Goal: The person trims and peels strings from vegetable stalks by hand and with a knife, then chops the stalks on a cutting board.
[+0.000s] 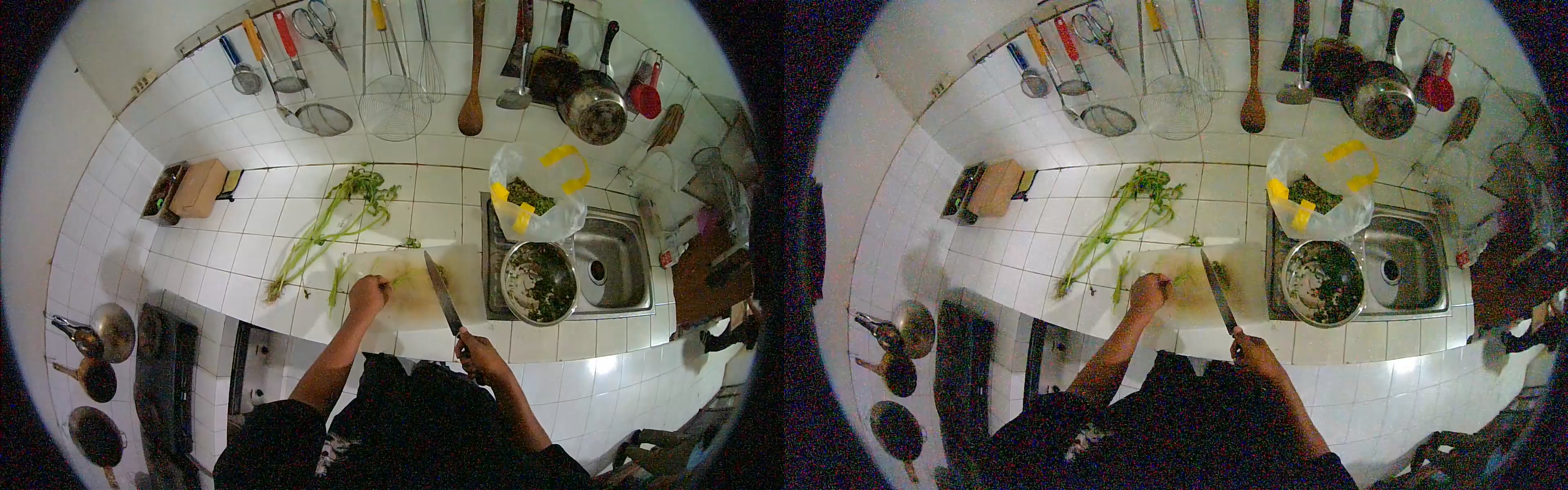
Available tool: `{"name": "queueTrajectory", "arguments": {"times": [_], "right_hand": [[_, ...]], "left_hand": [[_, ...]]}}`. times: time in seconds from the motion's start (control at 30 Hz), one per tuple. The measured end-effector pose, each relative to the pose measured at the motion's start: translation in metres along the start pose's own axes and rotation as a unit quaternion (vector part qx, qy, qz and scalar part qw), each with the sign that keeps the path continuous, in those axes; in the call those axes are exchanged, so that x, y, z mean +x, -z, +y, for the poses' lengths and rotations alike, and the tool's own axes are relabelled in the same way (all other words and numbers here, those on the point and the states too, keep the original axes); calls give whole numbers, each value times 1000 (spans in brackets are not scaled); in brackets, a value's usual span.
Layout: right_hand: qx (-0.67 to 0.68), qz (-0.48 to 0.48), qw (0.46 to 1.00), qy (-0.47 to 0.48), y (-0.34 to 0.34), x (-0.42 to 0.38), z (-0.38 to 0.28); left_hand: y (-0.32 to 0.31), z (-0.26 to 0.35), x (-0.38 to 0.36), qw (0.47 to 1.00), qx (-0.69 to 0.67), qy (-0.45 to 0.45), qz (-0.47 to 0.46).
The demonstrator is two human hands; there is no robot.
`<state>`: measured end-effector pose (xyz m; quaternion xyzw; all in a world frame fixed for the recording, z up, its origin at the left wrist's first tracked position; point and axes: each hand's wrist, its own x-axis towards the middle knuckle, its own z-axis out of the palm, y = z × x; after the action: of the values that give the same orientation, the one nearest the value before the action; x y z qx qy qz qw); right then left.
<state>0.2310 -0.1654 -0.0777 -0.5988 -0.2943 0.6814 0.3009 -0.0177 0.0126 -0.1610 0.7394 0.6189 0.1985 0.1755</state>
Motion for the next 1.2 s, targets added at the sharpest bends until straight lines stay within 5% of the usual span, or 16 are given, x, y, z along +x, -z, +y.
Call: {"name": "queueTrajectory", "arguments": {"times": [0.07, 0.13, 0.23, 0.37, 0.47, 0.57, 0.73, 0.83, 1.2], "right_hand": [[-15, 1, 1000, -15, -5, -3, -11], [-31, 0, 999, -34, -7, -4, -14], [-50, -24, 998, -32, -6, 3, -10], [-51, 8, 998, -25, -8, 2, -7], [-77, -6, 993, 87, -6, 5, 3], [-24, 9, 999, -22, -5, 4, 8], [-37, 12, 999, 13, -2, 7, 23], [-6, 19, 1000, -7, -4, -1, 15], [-40, -14, 999, 28, -33, -49, -53]], "left_hand": [[3, -5, 0, 999, 1, 27, -37], [-4, -19, 0, 994, 26, -32, 102], [-8, -30, 14, 989, 23, -30, 145], [-9, -34, 22, 994, 30, -17, 103], [-18, -43, 26, 996, 52, -11, 71], [-21, -46, 26, 991, 53, -67, 106], [0, -14, 15, 959, -269, 80, 43], [13, 9, 1, 926, -371, 74, 8], [86, 87, -31, 861, -502, 16, -79]]}}
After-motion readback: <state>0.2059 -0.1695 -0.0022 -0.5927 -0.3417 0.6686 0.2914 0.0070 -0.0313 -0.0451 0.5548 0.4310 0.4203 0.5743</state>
